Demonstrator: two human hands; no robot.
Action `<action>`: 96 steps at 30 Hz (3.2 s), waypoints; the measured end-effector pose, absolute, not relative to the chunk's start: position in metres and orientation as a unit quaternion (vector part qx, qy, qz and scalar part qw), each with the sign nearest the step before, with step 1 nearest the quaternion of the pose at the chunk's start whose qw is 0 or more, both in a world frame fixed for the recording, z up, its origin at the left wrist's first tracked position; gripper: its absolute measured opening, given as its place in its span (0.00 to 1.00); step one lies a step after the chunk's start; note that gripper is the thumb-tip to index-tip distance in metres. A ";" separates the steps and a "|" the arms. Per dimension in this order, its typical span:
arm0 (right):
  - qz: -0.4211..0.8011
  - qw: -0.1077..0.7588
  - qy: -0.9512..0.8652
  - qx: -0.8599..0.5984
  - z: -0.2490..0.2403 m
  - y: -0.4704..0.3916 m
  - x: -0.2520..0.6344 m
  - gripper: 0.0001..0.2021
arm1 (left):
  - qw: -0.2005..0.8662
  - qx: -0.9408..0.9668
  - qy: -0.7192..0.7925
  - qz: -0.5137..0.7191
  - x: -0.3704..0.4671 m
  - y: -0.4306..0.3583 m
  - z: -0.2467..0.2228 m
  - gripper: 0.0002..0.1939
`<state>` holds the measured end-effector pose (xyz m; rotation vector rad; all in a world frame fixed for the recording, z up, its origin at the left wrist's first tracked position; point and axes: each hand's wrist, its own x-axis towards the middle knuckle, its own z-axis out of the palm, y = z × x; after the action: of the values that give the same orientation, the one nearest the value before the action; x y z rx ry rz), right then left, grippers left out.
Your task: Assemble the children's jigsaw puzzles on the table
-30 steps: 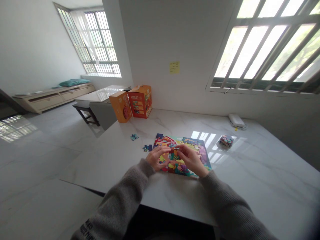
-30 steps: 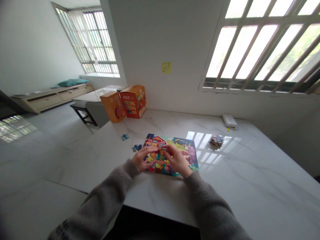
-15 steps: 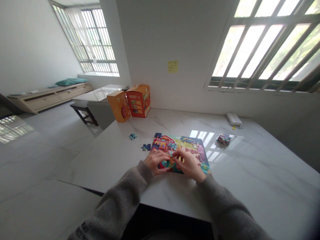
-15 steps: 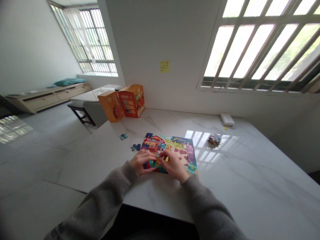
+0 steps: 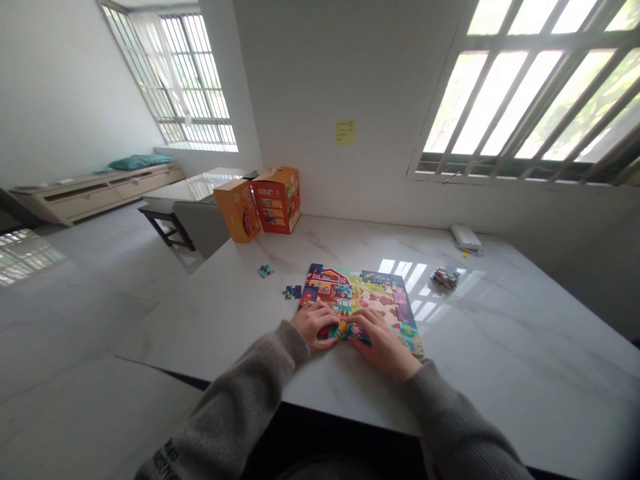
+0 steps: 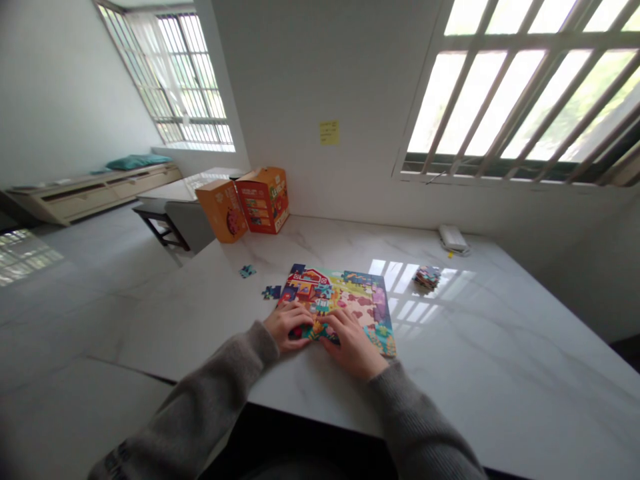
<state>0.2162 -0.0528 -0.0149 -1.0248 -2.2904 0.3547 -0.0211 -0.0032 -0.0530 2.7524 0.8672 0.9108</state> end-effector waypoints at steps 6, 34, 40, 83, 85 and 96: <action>0.120 0.257 -0.874 -0.394 -0.014 -0.061 0.220 0.08 | 0.074 0.908 0.286 0.297 -0.021 -0.002 -0.058 0.17; 0.078 0.233 -0.883 -0.400 -0.014 -0.069 0.219 0.18 | 0.091 0.895 0.352 0.258 -0.049 -0.010 -0.040 0.15; 0.088 0.239 -0.881 -0.399 -0.019 -0.068 0.220 0.18 | 0.089 0.897 0.345 0.261 -0.050 -0.009 -0.044 0.17; 0.109 0.235 -0.874 -0.412 -0.018 -0.069 0.220 0.15 | 0.083 0.903 0.387 0.170 -0.050 -0.020 -0.023 0.20; 0.109 0.234 -0.873 -0.413 -0.017 -0.069 0.220 0.14 | 0.076 0.905 0.388 0.158 -0.029 -0.017 -0.029 0.22; 0.107 0.230 -0.873 -0.417 -0.016 -0.070 0.220 0.14 | 0.119 0.901 0.354 0.219 -0.023 -0.005 -0.034 0.22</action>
<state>0.2201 -0.0696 -0.0164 -1.1468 -2.4015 0.2938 -0.0232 -0.0048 -0.0337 2.6353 1.0343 0.6407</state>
